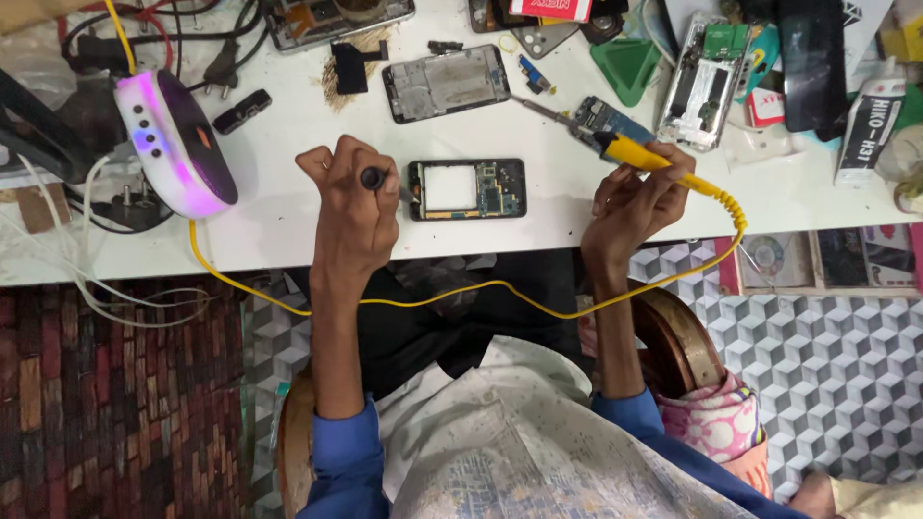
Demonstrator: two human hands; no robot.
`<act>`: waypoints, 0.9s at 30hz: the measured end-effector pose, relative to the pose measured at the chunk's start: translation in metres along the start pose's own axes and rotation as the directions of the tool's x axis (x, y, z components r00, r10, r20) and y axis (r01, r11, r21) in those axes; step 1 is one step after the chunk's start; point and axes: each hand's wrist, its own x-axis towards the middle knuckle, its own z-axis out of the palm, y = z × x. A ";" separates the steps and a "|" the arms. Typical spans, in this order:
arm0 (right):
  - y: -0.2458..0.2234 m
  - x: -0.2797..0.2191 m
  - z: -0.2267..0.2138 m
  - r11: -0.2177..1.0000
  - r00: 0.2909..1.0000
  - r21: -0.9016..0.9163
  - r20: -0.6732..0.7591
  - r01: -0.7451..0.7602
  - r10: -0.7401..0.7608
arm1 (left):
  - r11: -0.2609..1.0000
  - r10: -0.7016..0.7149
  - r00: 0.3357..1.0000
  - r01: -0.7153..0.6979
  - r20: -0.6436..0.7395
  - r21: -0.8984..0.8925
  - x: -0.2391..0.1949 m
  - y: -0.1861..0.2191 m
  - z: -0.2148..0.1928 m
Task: The person uses a soldering iron and a probe to work on the motherboard of a disassembled mobile phone. They repeatedly apply heat and make contact with various points on the circuit board while the phone remains open on the workbench.
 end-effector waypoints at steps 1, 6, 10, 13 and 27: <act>0.001 0.002 0.000 1.000 1.000 0.019 -0.003 -0.004 0.004 | 1.000 0.003 1.000 -0.003 -0.004 0.005 0.001 0.000 0.000; 0.002 0.005 -0.003 0.997 1.000 0.068 0.024 -0.021 0.019 | 1.000 0.006 1.000 -0.006 -0.018 -0.026 0.008 0.000 0.004; 0.003 0.003 -0.005 0.998 0.999 0.060 0.049 -0.017 0.014 | 1.000 0.008 0.999 -0.009 -0.033 -0.030 0.013 -0.004 0.007; 0.004 0.000 -0.008 0.997 0.998 0.074 0.061 -0.033 0.029 | 0.997 -0.006 0.998 0.002 -0.058 -0.074 0.011 -0.003 0.008; 0.018 0.004 -0.013 0.962 0.968 0.211 -0.144 -0.174 0.207 | 0.991 0.061 0.997 -0.066 0.047 0.119 0.019 -0.002 0.012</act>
